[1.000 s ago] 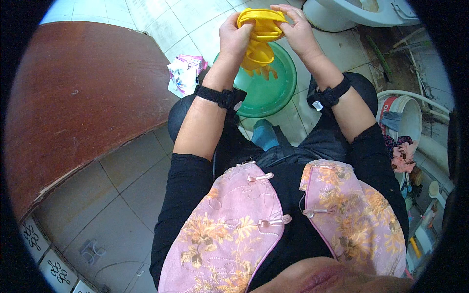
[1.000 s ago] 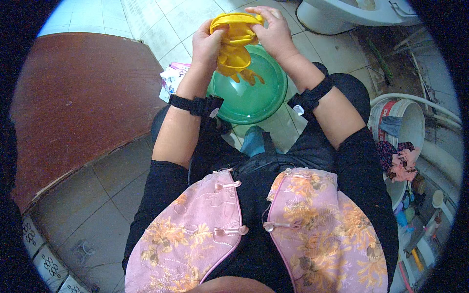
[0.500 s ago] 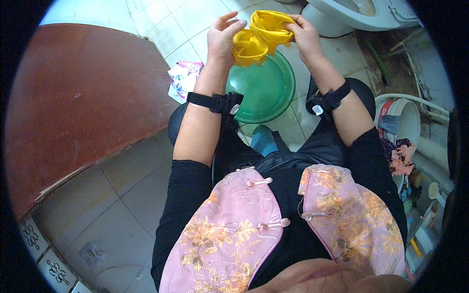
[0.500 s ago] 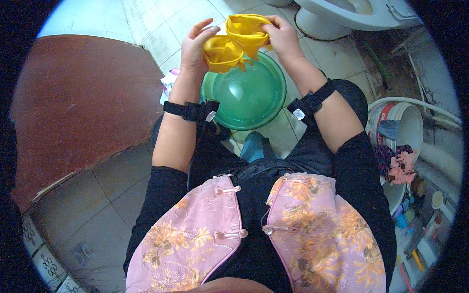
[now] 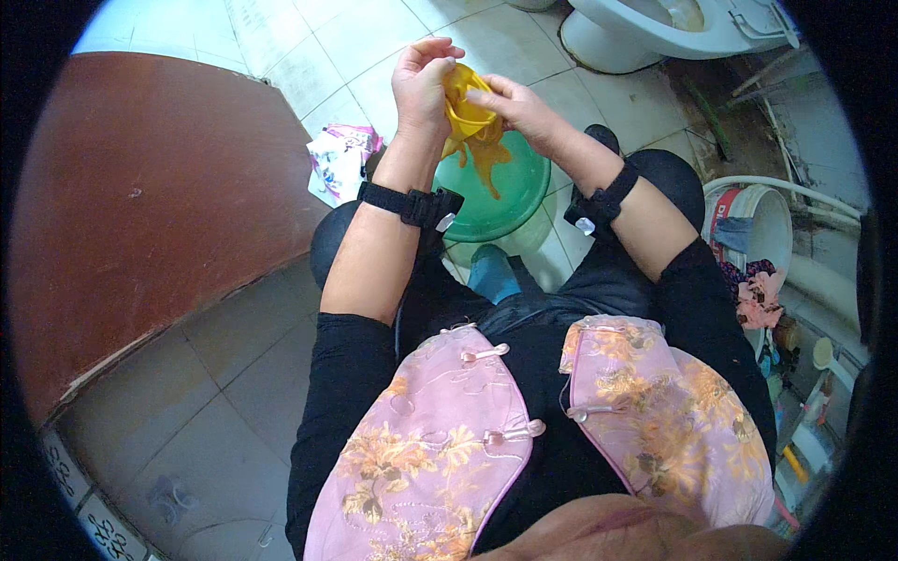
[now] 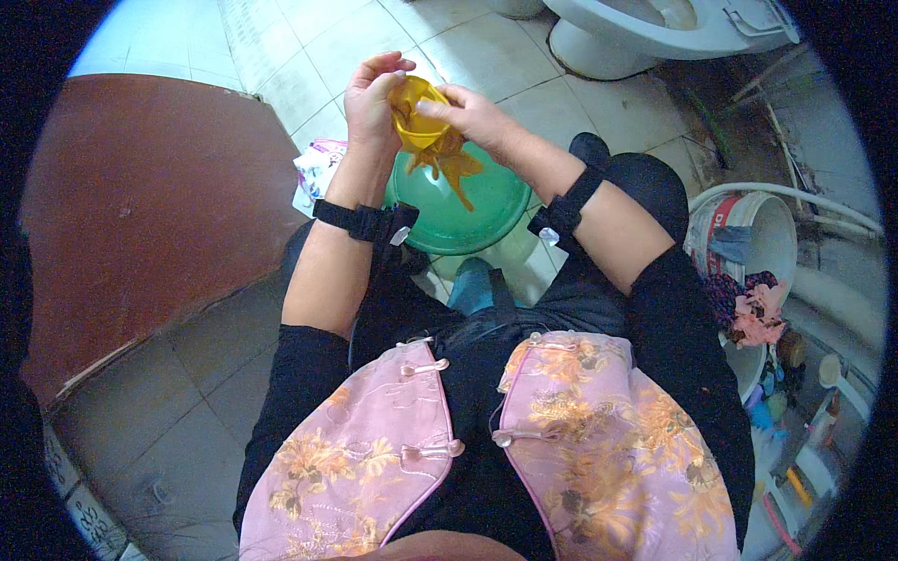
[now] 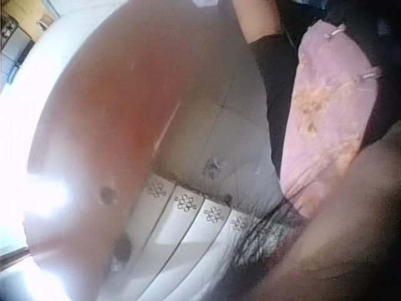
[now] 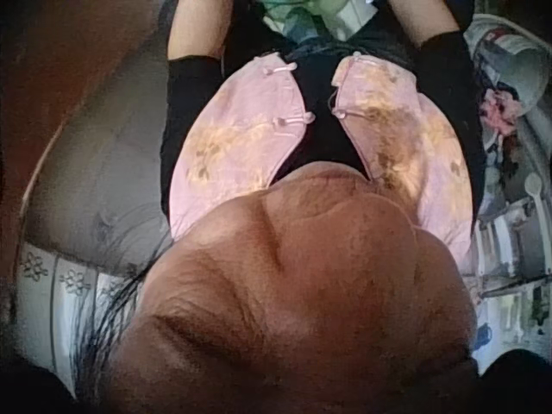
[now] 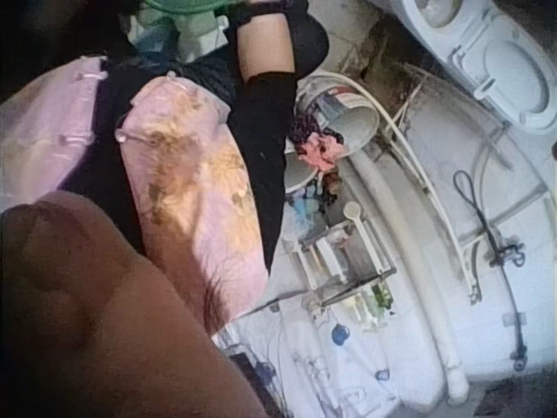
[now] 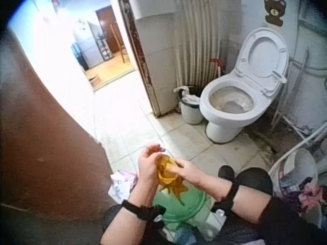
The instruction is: The person sits on a low stool in a bathroom and washes a pair of yellow rubber gloves in a green basin of water. They repeatedly submerge, squeeze, and rinse the gloves, then briefly reach for a small white bottle from a nearby shelf before continuing to rinse the gloves.
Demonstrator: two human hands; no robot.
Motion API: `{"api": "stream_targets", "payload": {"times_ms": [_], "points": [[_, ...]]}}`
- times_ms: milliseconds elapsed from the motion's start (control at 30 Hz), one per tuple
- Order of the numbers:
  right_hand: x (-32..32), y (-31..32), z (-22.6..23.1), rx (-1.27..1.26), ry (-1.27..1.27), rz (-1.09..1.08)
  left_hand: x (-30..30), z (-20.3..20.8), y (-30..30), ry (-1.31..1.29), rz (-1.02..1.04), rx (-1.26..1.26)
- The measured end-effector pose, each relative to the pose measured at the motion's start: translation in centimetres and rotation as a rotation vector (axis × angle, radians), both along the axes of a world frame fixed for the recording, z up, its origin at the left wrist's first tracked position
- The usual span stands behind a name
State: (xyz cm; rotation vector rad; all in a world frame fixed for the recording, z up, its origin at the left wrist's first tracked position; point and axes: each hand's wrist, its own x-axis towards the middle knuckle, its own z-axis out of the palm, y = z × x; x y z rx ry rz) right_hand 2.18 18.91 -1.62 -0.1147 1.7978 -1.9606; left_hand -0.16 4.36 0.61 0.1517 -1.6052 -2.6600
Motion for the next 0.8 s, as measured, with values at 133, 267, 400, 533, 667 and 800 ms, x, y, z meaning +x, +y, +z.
{"api": "stream_targets", "payload": {"times_ms": [133,267,400,533,667,800], "points": [[-0.4,0.0,-0.9,0.033,-0.020,-0.027,0.2,-0.5,0.0,0.056,-0.050,-0.200],[-0.6,1.0,-0.7,-0.084,0.102,-0.272,-0.5,-2.0,-0.1,0.096,0.016,-0.691],[-1.5,1.6,-0.3,-0.265,0.070,-0.432,-0.5,-2.6,1.2,-0.178,-0.167,-0.794],[-1.9,1.6,-0.6,-0.238,0.147,-0.511,2.3,-2.3,4.2,0.196,-0.134,-0.635],[-1.1,0.7,-1.2,-0.005,0.132,-0.574,2.8,-2.3,5.5,0.155,-0.110,-0.596],[-0.8,-0.7,-0.8,0.029,0.129,-0.484,1.6,-2.6,3.8,0.089,-0.081,-0.472]]}}
